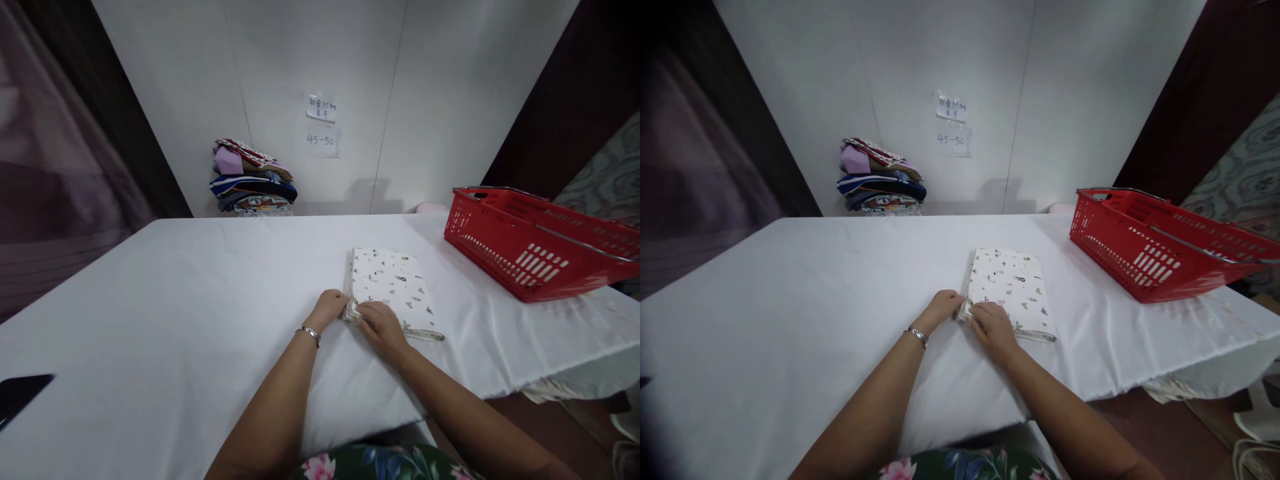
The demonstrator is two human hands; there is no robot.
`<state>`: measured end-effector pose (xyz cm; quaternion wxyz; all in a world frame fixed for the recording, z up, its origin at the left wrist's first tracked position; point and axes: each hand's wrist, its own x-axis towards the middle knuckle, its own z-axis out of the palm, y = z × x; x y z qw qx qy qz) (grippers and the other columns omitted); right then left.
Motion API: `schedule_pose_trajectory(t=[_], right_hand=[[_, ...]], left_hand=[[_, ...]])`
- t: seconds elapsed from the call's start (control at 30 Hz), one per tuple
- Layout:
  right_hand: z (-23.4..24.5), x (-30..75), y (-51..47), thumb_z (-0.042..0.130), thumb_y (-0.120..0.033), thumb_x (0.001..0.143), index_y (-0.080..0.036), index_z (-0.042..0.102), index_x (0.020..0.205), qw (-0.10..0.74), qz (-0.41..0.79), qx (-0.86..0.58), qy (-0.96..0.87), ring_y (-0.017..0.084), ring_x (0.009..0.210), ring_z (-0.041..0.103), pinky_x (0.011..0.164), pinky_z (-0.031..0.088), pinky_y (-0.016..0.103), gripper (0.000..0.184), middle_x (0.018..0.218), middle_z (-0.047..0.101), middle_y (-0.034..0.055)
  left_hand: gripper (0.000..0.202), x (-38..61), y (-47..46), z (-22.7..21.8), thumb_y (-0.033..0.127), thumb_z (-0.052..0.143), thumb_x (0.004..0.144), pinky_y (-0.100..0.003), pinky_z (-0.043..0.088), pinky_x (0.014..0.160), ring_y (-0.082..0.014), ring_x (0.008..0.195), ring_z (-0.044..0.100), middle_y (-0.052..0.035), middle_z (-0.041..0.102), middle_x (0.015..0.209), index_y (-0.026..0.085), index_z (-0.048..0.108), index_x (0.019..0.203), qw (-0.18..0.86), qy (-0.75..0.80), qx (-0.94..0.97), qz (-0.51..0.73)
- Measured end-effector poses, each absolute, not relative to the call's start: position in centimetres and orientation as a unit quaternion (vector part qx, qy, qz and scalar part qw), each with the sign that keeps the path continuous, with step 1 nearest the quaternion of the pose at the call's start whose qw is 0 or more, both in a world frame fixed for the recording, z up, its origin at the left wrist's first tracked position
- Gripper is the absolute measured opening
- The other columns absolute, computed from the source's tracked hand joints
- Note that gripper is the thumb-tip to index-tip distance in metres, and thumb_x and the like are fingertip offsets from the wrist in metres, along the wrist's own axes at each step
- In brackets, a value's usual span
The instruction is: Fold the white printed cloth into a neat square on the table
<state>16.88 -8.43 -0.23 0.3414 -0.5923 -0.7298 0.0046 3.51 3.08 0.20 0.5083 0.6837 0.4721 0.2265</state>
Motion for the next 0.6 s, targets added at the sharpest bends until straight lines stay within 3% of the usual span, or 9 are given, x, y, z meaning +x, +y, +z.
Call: schedule_pose_trajectory(t=[0.17,0.43,0.6], right_hand=[[-0.1,16.8,-8.4,0.047,-0.029,0.088,-0.024,0.059,0.102,0.33,-0.005,-0.596,-0.732,0.022,0.097,0.055,0.084,0.041,0.04,0.019,0.104,0.064,0.0064],[0.1,16.5,-8.7,0.05,-0.028,0.086,-0.024,0.06,0.101,0.324,-0.009,-0.588,-0.741,0.023,0.097,0.055,0.083,0.041,0.039,0.018,0.105,0.063,0.0072],[0.4,16.5,-8.8,0.052,-0.025,0.083,-0.023,0.059,0.106,0.344,0.007,-0.572,-0.745,0.023,0.096,0.055,0.083,0.041,0.038,0.024,0.106,0.063,0.0066]], left_hand=[[0.032,4.0,3.0,-0.1,0.044,0.054,0.074,-0.022,0.032,0.047,-0.0103,0.047,0.045,0.0015,0.053,0.05,0.016,0.057,0.057,0.482,0.47,0.703,0.229],[0.02,4.7,1.9,0.9,0.034,0.056,0.074,-0.022,0.035,0.056,-0.0126,0.059,0.053,-0.0014,0.062,0.062,0.017,0.061,0.065,0.43,0.481,0.723,0.248],[0.017,4.9,0.5,2.3,0.032,0.051,0.079,-0.024,0.037,0.063,-0.0156,0.072,0.058,-0.0025,0.067,0.075,0.02,0.063,0.074,0.281,0.492,0.794,0.219]])
